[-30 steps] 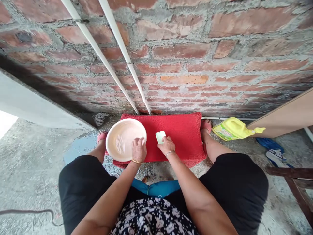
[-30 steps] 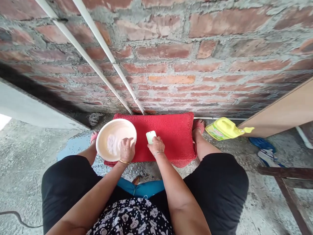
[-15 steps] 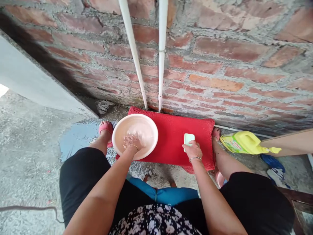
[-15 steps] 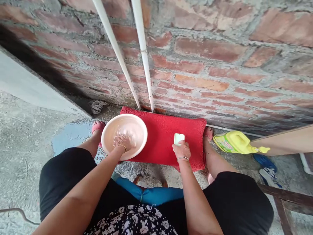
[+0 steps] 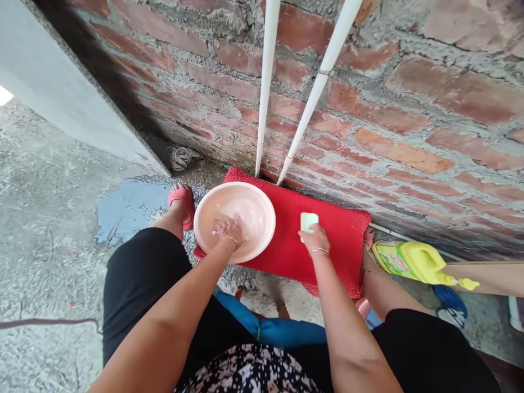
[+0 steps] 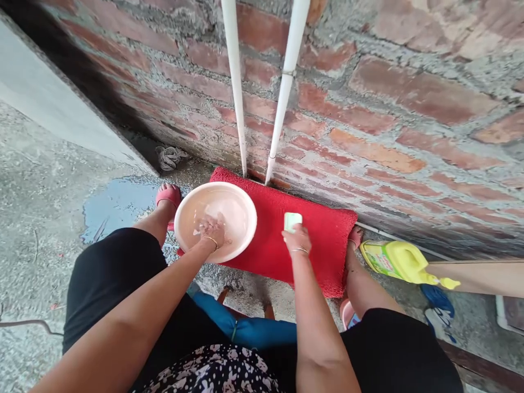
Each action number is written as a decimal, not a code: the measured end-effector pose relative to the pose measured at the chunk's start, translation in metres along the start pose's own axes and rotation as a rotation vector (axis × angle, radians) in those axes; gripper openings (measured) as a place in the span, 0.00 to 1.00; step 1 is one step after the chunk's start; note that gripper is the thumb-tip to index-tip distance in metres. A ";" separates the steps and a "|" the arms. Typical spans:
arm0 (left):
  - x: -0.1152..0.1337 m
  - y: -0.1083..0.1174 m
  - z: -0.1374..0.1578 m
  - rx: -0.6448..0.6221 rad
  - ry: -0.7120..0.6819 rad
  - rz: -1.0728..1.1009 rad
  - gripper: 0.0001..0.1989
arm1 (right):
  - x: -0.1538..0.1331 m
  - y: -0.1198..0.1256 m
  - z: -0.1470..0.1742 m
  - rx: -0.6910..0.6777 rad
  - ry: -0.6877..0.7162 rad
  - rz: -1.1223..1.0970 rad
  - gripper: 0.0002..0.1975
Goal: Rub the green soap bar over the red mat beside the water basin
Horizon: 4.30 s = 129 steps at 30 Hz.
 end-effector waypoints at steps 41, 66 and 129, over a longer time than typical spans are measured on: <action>-0.001 -0.009 -0.005 0.013 0.020 -0.007 0.62 | 0.012 0.030 -0.069 0.139 0.023 0.033 0.27; -0.003 -0.011 -0.007 0.038 0.032 -0.006 0.62 | -0.023 -0.003 -0.019 0.055 0.145 0.017 0.26; -0.002 -0.006 -0.008 0.026 0.016 0.025 0.62 | 0.066 0.002 0.077 -0.135 -0.066 0.146 0.22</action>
Point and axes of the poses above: each hand's wrist, its own z-axis away from the middle knuckle, its own y-axis out of the back of the hand, x = y × z, the point moved 1 cm from there along -z, towards the middle knuckle, and after that the axes turned 2 degrees about y, right-handed, at the moved point
